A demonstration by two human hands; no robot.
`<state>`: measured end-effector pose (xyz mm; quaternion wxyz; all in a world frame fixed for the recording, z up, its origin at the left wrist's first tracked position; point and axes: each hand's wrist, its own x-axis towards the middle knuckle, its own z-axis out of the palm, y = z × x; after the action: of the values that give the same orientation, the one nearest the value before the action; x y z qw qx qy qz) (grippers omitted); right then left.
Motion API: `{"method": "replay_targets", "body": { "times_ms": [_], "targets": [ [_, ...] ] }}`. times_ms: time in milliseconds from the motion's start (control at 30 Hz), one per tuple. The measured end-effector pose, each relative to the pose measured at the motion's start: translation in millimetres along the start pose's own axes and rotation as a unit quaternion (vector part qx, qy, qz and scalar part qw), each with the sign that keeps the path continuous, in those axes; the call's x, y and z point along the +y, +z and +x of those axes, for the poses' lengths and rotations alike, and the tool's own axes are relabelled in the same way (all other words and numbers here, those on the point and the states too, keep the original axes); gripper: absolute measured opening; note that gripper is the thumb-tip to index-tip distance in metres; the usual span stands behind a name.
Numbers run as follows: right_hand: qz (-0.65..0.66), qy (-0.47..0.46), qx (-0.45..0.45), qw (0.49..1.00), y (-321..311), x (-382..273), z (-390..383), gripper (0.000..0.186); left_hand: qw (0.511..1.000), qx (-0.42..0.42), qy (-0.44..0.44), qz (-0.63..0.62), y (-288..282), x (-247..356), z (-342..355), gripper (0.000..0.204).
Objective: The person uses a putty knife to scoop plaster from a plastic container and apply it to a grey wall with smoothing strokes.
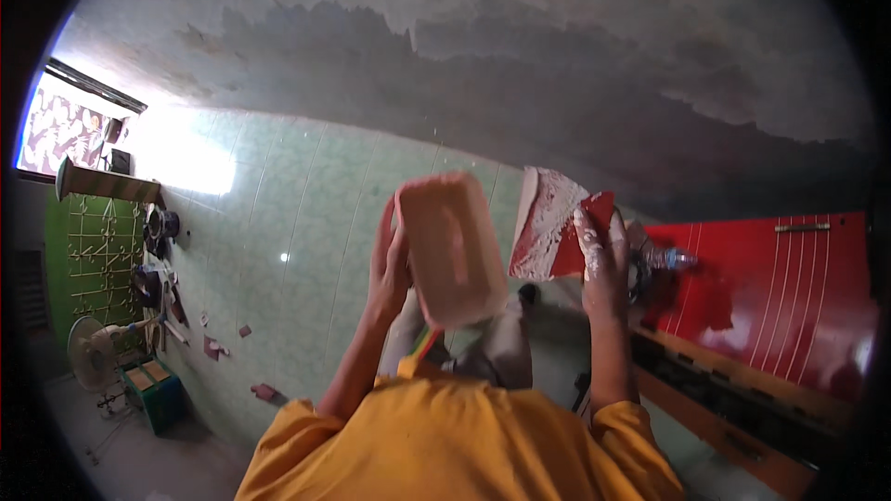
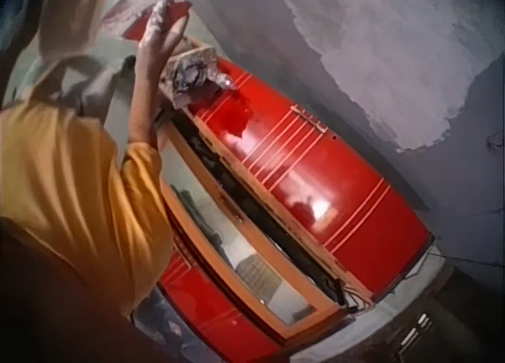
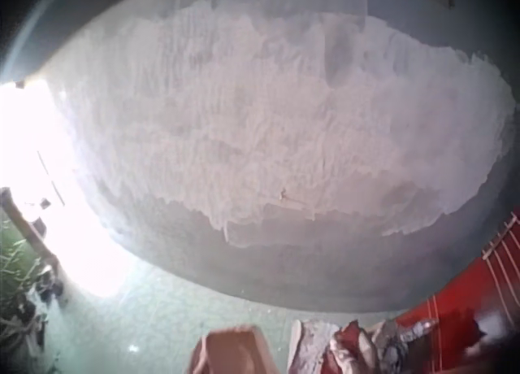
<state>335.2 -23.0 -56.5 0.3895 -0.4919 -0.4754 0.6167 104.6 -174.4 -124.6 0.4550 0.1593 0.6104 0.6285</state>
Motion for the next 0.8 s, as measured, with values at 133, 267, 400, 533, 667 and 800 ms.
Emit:
{"method": "replay_targets", "body": {
  "times_ms": [133,267,400,533,667,800],
  "targets": [
    [-0.229,-0.198,-0.045,0.952,39.2,-33.4,-51.9,0.022,0.992,-0.056,0.112,0.01,-2.5,28.6,-5.2,0.067],
    [-0.401,-0.288,-0.004,0.87,87.1,-61.2,-73.0,0.024,0.978,-0.094,0.185,-0.006,12.0,56.8,-13.0,0.067],
    [-0.464,-0.281,-0.018,0.84,102.2,-61.9,-77.5,0.024,0.973,-0.131,0.191,0.018,21.7,66.8,-26.7,0.067],
    [-0.459,-0.289,-0.019,0.84,98.0,-62.9,-76.1,0.024,0.972,-0.151,0.177,-0.029,33.6,61.8,-30.3,0.067],
    [-0.462,-0.26,-0.048,0.847,82.4,-67.0,-70.6,0.025,0.979,-0.148,0.137,-0.036,47.4,56.1,-31.4,0.066],
    [-0.456,-0.275,-0.069,0.844,61.1,-73.8,-62.5,0.027,0.975,-0.137,0.163,-0.056,75.4,50.1,-28.6,0.067]
  ]
}}
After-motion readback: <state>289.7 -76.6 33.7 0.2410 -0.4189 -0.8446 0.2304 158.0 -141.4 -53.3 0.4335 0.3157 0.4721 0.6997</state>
